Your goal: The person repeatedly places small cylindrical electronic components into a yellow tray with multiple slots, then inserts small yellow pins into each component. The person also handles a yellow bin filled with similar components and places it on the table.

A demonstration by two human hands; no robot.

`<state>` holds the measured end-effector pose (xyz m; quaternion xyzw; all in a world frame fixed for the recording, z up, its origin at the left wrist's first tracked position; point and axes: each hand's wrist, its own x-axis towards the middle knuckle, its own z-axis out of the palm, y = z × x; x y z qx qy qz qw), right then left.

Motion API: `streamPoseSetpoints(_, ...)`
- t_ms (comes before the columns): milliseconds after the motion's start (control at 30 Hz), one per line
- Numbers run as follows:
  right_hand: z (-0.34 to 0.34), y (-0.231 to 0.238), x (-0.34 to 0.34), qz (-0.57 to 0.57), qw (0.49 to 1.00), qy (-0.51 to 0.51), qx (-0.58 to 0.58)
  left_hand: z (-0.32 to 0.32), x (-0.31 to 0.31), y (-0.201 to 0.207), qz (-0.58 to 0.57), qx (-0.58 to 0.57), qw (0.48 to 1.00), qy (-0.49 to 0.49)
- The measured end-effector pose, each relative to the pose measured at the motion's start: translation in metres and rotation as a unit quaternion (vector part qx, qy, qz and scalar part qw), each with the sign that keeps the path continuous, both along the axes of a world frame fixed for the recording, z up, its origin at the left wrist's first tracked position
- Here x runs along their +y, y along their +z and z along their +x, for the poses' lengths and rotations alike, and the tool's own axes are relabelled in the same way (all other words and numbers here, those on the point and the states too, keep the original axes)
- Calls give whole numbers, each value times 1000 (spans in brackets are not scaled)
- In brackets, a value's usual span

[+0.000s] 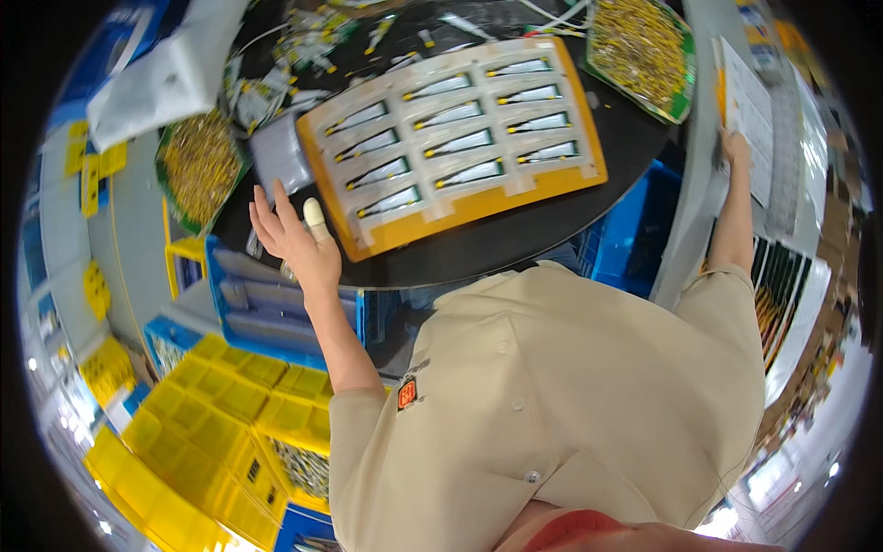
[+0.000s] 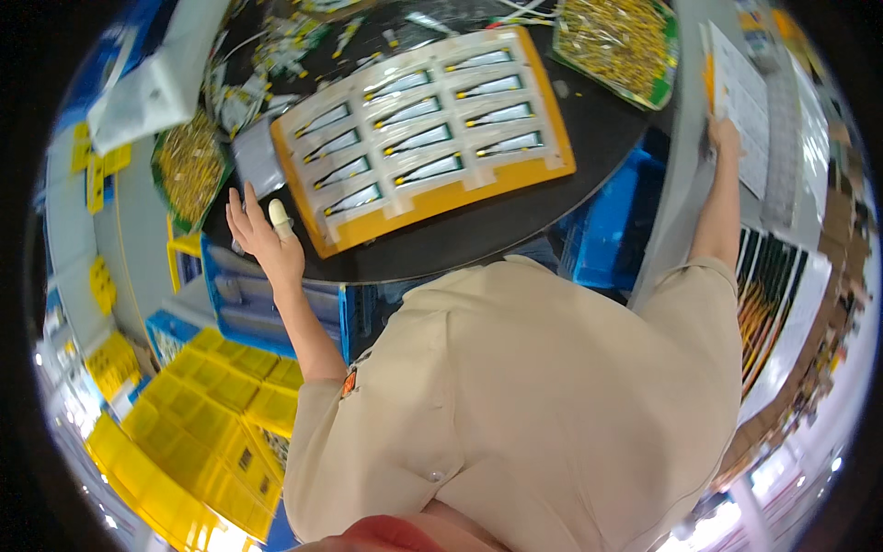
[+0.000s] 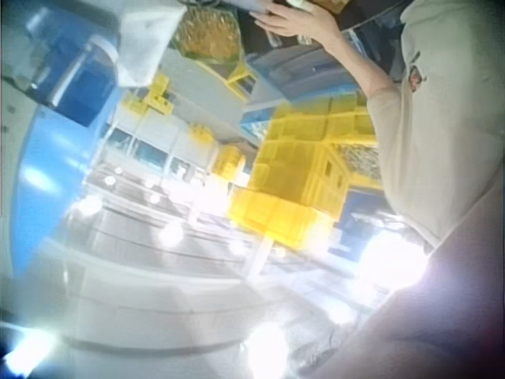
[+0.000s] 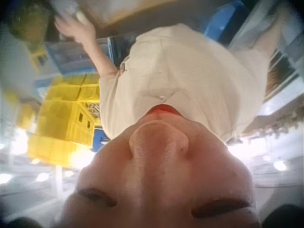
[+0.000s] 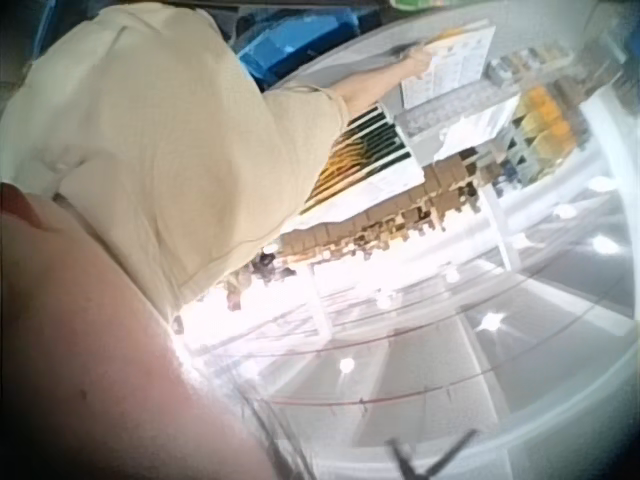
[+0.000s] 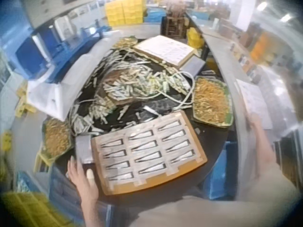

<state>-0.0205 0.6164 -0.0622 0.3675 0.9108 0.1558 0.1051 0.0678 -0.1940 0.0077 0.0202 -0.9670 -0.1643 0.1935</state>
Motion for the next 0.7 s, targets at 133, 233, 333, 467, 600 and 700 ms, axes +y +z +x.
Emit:
streamPoseSetpoints(133, -10, -23, 45, 39, 992, 77, 90, 48, -34, -6, 20, -8, 996, 88)
streamPoseSetpoints(233, -22, -2, 54, -57, 992, 89, 64, 65, -22, -15, 69, 1, 994, 87)
streamPoseSetpoints(333, -36, 39, 71, -120, 992, 36, 24, 71, -10, -16, 92, -30, 994, 56)
streamPoseSetpoints(467, -8, 120, 21, 86, 967, 53, 233, 73, -24, -9, 116, 23, 988, 94)
streamPoseSetpoints(600, 55, 158, -157, -133, 746, 364, 542, 63, -39, -10, 100, 26, 990, 91)
streamPoseSetpoints(700, 103, 129, -293, -333, 703, 418, 470, 29, -39, -4, 119, 58, 990, 48)
